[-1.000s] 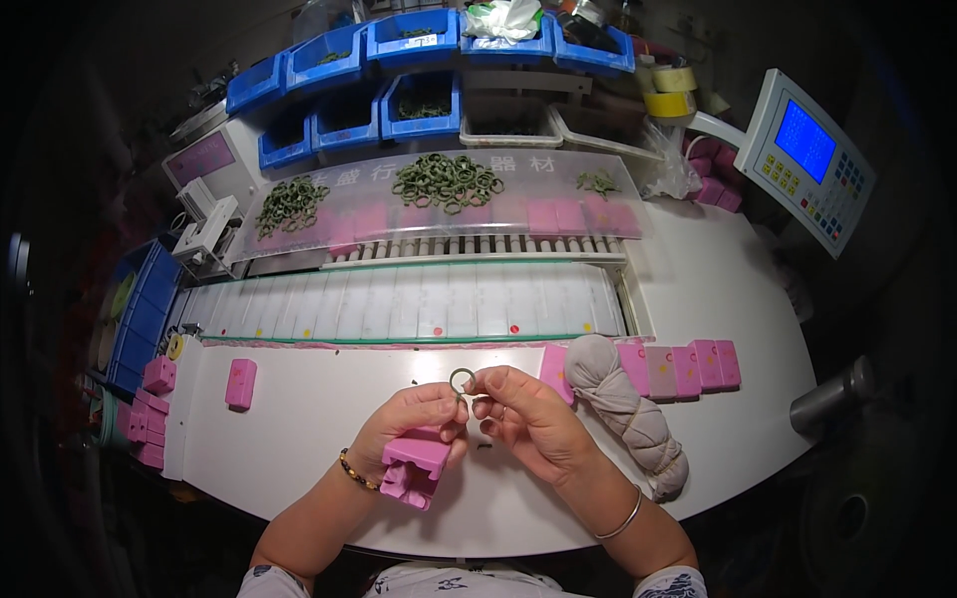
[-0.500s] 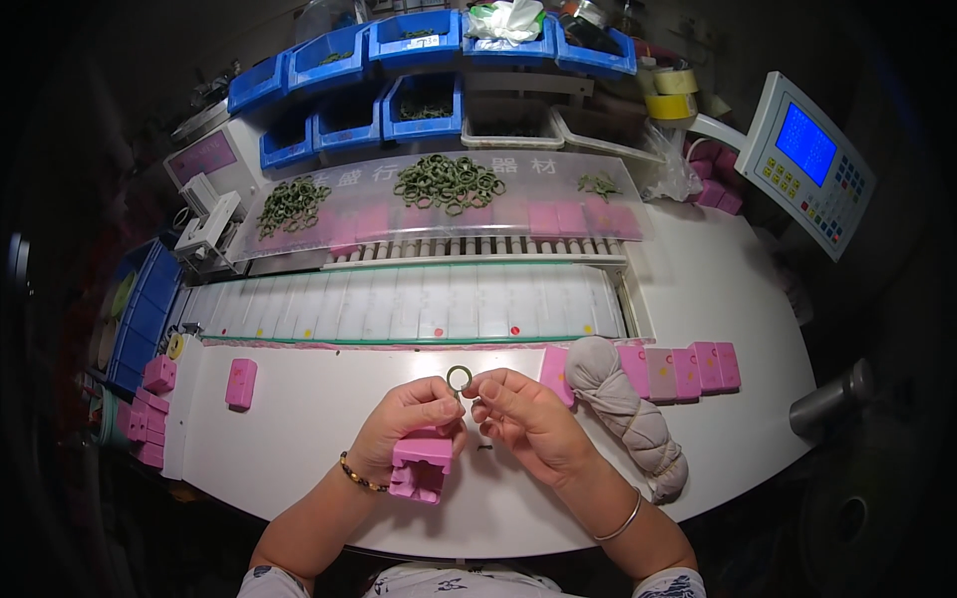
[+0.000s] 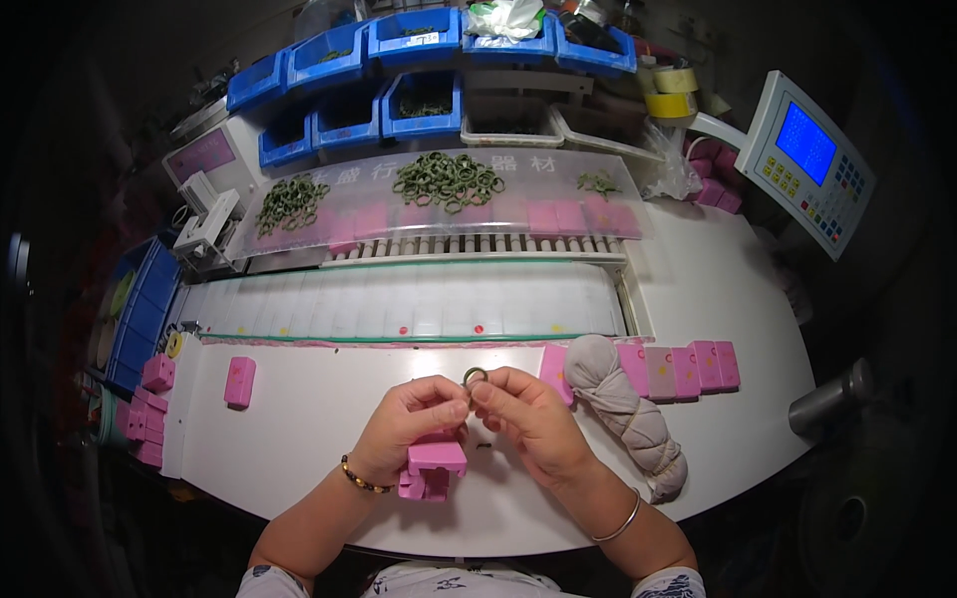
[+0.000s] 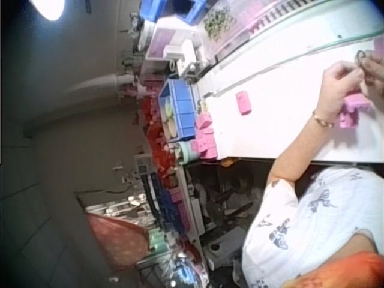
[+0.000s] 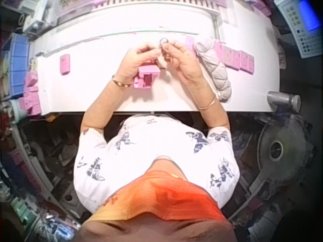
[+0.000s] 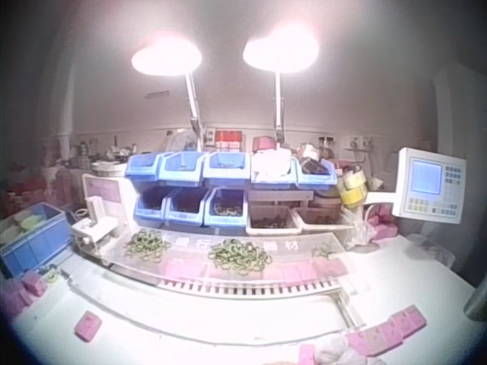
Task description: The person assembles hardware components by picking up green plastic loops and inserting them into pink molding blocks, followed by pressing a white cloth pad onto the assembled unit.
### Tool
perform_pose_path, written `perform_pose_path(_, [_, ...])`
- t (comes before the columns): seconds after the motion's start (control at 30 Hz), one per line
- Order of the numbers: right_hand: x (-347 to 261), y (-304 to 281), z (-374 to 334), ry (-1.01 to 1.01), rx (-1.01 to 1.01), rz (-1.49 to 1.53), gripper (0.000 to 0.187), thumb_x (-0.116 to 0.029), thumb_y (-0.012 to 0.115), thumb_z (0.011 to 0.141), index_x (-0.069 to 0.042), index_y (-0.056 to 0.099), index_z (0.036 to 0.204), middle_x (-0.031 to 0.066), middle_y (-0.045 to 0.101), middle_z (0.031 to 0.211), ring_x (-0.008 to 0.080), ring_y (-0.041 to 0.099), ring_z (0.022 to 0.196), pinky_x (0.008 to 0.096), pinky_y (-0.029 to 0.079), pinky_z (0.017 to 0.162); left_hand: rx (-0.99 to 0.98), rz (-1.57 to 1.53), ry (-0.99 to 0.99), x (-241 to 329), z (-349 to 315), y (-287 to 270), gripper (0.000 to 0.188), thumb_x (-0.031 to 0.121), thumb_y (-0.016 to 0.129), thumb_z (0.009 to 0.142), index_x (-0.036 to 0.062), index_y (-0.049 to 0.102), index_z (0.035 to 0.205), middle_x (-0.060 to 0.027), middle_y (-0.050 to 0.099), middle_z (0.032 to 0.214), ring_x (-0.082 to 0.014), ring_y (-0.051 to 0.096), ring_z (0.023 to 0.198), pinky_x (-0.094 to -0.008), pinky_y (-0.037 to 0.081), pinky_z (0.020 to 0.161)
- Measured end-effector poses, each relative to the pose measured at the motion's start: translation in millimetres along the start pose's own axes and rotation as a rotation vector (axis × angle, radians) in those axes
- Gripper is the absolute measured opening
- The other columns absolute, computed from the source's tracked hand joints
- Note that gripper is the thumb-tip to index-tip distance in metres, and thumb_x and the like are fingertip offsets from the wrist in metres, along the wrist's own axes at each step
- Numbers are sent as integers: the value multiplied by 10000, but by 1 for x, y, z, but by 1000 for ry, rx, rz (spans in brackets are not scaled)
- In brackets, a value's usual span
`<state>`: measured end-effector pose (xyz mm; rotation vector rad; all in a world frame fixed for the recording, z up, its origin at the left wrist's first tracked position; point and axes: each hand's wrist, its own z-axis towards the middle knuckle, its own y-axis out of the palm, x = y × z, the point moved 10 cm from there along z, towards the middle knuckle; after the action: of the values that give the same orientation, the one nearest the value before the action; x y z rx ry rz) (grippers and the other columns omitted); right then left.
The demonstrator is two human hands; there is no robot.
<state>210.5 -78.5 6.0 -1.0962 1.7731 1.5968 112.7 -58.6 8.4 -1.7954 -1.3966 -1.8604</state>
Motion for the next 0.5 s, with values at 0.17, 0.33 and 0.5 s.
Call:
perform_pose_path(0.17, [-7, -12, 3, -63, 81, 25, 135, -181, 597, 942, -64, 621, 1004, -20, 596, 897, 70, 538, 798, 232, 418, 736, 196, -521, 48, 4, 7, -36, 296, 287, 530, 957, 27, 561, 1095, -67, 597, 789, -222, 606, 689, -304, 497, 625])
perform_pose_path(0.33, [4, -16, 4, -10, 112, 46, 142, -184, 611, 936, -56, 629, 996, -20, 601, 845, 59, 540, 778, 209, 416, 708, 269, -789, 187, 13, 7, -65, 365, 380, 561, 928, 60, 576, 1103, -56, 625, 981, -205, 588, 895, -332, 435, 815])
perform_pose_path(0.5, [1, -16, 4, -17, 116, 14, 151, -184, 586, 950, -47, 625, 998, 5, 638, 926, 52, 541, 756, 186, 420, 697, 231, -849, 255, 13, 10, -70, 258, 285, 528, 948, 71, 590, 1076, -60, 629, 1032, -193, 572, 948, -352, 414, 864])
